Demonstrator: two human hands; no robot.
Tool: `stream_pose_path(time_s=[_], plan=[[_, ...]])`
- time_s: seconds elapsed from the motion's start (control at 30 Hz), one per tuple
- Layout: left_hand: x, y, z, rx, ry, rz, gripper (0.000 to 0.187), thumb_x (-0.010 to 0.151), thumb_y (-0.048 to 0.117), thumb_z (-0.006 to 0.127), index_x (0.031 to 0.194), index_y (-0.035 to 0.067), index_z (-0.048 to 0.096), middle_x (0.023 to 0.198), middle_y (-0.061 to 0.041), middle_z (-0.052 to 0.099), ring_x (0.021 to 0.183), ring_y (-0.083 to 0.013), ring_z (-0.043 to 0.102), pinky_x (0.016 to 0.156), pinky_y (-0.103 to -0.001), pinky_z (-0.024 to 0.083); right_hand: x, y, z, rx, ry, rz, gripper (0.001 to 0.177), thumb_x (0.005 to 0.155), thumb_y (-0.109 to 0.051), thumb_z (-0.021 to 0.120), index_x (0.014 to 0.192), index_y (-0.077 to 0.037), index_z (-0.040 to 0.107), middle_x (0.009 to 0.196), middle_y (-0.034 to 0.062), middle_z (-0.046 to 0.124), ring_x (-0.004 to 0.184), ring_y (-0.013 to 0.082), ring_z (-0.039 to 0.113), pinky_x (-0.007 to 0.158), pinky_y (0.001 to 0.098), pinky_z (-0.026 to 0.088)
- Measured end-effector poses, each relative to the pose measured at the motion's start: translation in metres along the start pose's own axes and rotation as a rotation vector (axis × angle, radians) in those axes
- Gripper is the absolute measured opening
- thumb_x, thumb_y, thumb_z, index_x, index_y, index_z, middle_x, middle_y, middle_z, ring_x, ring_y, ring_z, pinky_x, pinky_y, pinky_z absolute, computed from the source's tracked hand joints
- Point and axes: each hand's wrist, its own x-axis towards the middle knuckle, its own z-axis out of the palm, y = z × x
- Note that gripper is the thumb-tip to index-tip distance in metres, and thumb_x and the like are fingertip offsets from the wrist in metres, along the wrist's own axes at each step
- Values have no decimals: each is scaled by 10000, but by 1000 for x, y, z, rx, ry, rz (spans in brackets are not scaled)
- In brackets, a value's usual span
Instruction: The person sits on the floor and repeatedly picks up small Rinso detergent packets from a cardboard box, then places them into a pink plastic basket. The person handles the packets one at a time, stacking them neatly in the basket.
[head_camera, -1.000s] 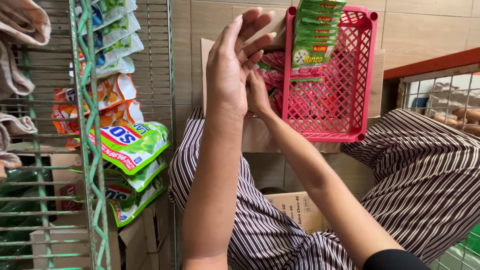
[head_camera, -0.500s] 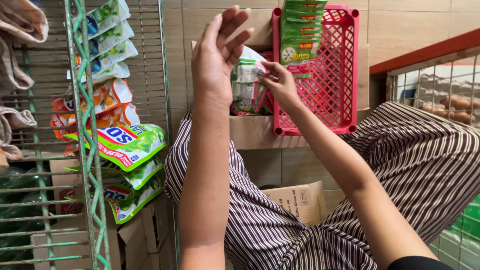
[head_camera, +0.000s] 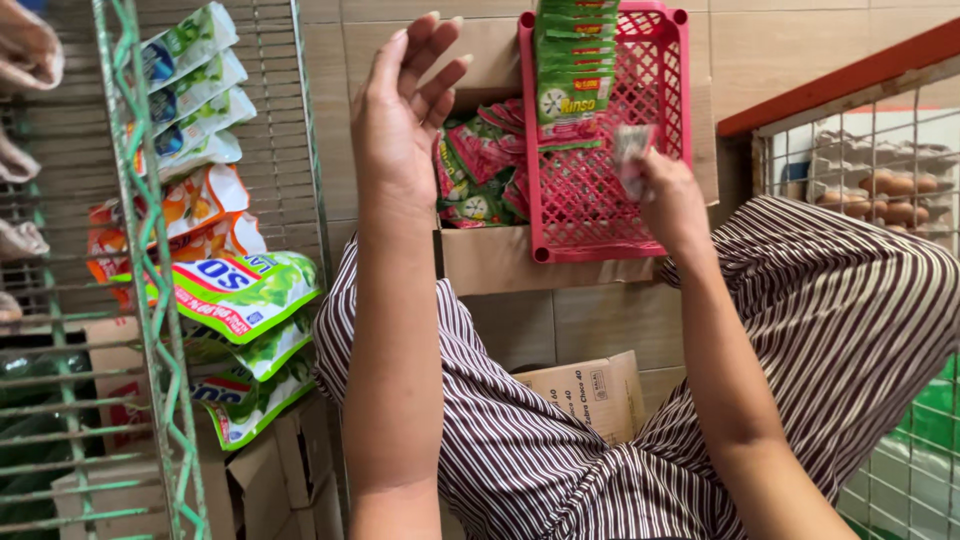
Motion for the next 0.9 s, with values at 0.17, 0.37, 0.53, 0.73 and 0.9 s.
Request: stream_pose_path(time_s=[0.17,0.37,0.53,0.73,0.9], plan=[[-2,4,-6,-28,25,23,331,1045,318,526,1241,115,699,1216,-50,781,1019,-146,731,827,-260,494,-11,-23,26,38,-345,-43,486,776,-118,796,1252,-80,704,1348,282,549,1157,467,576,925,505,495],[2,8,-17,-62,32,52,318,1061,303,527,1249,101,685,1228,-68,771,1025,-164,734,842,-278,494,13,-73,70,88,-138,-170,415,931,-196,767,1307,-63,652,1391,198,599,1265,425,576,1048,471,478],[3,13,-17,-76,11,39,343,1069,309,503,1283,103,676,1258,-63,758,1042,-153,727,853,-271,490,59,-102,146,413,-324,-123,471,946,-194,739,1382,-81,601,1294,169,667,1163,353,667,946,401,545],[10,17,-18,-90,17,23,359,1076,301,502,1308,85,672,1264,-75,755,1050,-154,725,848,-261,498,101,-110,237,590,-233,167,672,890,-219,743,1465,-68,429,1290,217,666,1005,318,725,899,392,561],[14,14,-11,-82,56,-7,353,1070,287,507,1290,77,686,1235,-78,768,1022,-155,732,814,-251,510,116,-104,297,574,-171,149,547,942,-174,711,1421,-50,479,1189,263,667,1020,360,705,861,442,556]])
